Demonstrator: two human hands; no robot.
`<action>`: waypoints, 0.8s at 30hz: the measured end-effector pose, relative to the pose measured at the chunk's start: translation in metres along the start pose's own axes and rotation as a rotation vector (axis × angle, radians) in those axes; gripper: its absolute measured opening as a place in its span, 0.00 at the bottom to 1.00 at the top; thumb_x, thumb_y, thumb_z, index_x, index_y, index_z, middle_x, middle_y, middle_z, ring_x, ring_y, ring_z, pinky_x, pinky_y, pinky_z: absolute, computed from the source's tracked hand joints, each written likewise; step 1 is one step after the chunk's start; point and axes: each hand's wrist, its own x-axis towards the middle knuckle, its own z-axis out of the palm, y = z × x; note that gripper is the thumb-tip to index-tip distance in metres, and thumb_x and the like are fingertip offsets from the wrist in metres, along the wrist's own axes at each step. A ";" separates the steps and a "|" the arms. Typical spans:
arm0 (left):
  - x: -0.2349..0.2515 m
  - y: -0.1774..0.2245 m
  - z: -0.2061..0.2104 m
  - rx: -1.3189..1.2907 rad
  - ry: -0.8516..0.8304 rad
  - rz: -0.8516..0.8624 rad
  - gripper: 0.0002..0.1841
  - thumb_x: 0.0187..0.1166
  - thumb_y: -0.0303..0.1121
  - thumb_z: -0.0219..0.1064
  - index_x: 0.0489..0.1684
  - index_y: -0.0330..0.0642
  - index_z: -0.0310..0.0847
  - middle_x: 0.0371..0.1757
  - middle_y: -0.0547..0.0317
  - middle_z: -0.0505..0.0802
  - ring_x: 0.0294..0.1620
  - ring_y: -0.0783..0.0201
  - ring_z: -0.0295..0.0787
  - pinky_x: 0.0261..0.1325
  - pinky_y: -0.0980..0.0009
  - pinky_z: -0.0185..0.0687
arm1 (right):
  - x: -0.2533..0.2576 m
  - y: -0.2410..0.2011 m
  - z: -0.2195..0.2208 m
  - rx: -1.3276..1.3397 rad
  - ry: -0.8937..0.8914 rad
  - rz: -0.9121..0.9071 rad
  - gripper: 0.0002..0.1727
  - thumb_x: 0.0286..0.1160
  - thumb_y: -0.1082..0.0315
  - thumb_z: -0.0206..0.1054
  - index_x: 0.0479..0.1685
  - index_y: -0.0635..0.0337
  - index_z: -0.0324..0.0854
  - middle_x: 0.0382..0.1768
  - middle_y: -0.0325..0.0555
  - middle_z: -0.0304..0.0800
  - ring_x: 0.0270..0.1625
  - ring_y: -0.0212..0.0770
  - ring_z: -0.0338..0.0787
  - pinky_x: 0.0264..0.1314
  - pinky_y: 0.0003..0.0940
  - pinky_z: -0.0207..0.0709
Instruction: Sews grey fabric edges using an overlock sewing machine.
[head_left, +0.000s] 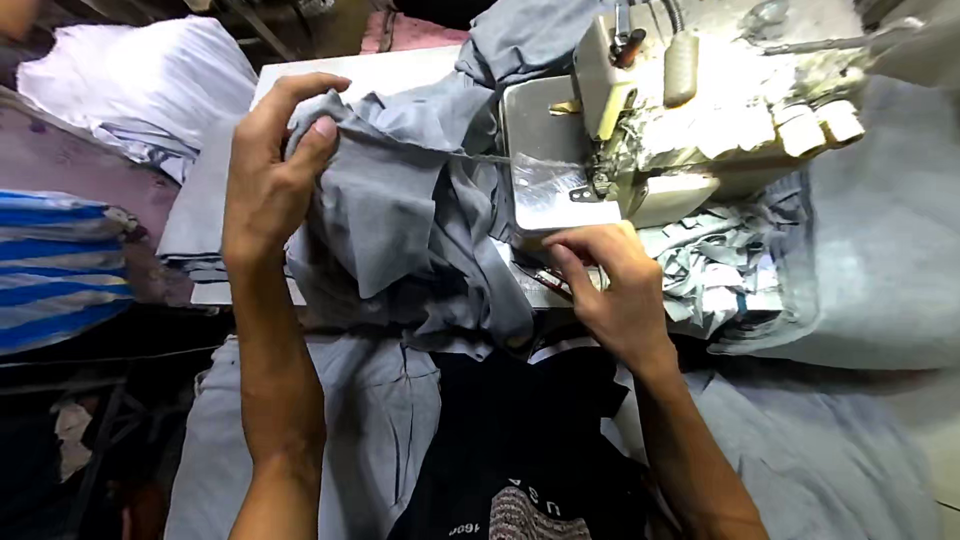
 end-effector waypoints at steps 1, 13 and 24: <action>-0.005 0.002 -0.001 -0.016 -0.005 0.000 0.20 0.91 0.38 0.51 0.77 0.50 0.77 0.67 0.65 0.88 0.51 0.84 0.84 0.55 0.82 0.79 | 0.014 -0.006 0.002 -0.014 0.010 -0.055 0.11 0.82 0.67 0.64 0.50 0.59 0.91 0.44 0.47 0.93 0.50 0.45 0.87 0.55 0.42 0.78; -0.018 -0.007 0.004 -0.167 -0.045 -0.090 0.22 0.90 0.30 0.43 0.68 0.41 0.84 0.67 0.63 0.90 0.63 0.79 0.84 0.68 0.76 0.78 | 0.110 -0.003 0.056 -0.020 -0.146 -0.157 0.15 0.76 0.62 0.73 0.57 0.57 0.86 0.44 0.43 0.93 0.54 0.53 0.86 0.59 0.59 0.69; -0.017 -0.004 0.037 0.273 -0.219 -0.538 0.21 0.90 0.35 0.46 0.70 0.48 0.83 0.52 0.37 0.92 0.56 0.38 0.88 0.56 0.31 0.75 | 0.105 0.014 0.053 0.023 -0.173 -0.124 0.09 0.81 0.62 0.67 0.43 0.55 0.91 0.40 0.44 0.91 0.54 0.53 0.84 0.62 0.58 0.69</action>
